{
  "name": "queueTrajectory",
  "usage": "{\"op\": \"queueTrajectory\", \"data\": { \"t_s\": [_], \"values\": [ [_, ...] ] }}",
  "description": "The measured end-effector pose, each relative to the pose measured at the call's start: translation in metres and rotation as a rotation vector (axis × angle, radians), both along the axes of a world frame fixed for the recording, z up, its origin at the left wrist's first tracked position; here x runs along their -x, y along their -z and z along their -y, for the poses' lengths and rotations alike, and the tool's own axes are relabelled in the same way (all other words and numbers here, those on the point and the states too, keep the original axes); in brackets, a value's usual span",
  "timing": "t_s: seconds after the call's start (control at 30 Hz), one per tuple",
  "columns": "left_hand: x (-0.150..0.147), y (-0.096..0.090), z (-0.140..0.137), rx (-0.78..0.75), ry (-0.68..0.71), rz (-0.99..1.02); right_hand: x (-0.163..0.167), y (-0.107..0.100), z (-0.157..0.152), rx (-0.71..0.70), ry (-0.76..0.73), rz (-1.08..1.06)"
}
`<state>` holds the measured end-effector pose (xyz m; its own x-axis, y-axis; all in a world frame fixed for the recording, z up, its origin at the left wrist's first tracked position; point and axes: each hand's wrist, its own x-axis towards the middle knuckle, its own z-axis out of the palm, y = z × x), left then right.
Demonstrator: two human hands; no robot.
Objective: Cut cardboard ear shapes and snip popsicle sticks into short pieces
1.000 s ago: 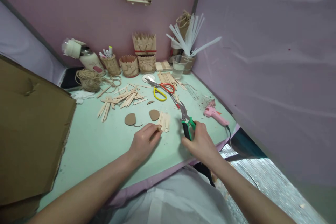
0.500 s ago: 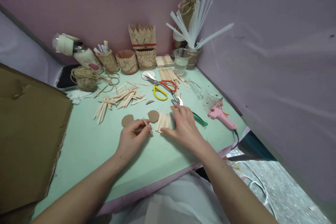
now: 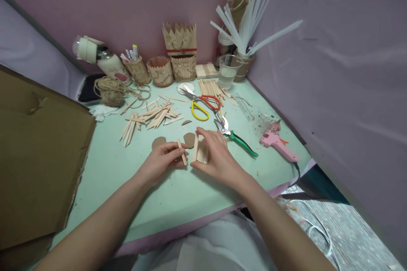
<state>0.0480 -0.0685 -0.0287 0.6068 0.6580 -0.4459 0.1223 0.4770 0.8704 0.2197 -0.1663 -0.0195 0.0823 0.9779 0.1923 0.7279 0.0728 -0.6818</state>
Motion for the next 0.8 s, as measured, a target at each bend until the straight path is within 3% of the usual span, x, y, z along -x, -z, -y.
{"op": "queueTrajectory", "data": {
  "t_s": [0.13,0.23,0.37,0.47,0.57,0.7,0.8],
  "values": [
    [0.001,0.001,-0.002,-0.014,-0.001,0.061,0.003,-0.005,0.008,0.005,-0.058,-0.308],
    [0.0,0.004,0.0,-0.099,-0.005,0.073,0.013,0.001,0.008,0.043,0.061,-0.424],
    [0.0,0.006,0.005,-0.273,0.023,0.038,0.024,0.007,0.001,0.055,0.2,-0.411],
    [0.001,0.003,0.005,-0.566,0.064,-0.032,0.022,0.002,-0.002,0.072,0.232,-0.431],
    [0.002,0.001,0.003,-0.79,0.101,-0.101,0.016,-0.009,-0.004,0.147,0.175,-0.481],
    [0.002,0.007,0.0,-0.894,0.133,-0.161,0.012,-0.014,-0.002,0.248,0.107,-0.553],
    [0.001,0.013,-0.001,-0.928,0.159,-0.193,0.013,-0.008,0.004,0.202,0.079,-0.364]
  ]
}}
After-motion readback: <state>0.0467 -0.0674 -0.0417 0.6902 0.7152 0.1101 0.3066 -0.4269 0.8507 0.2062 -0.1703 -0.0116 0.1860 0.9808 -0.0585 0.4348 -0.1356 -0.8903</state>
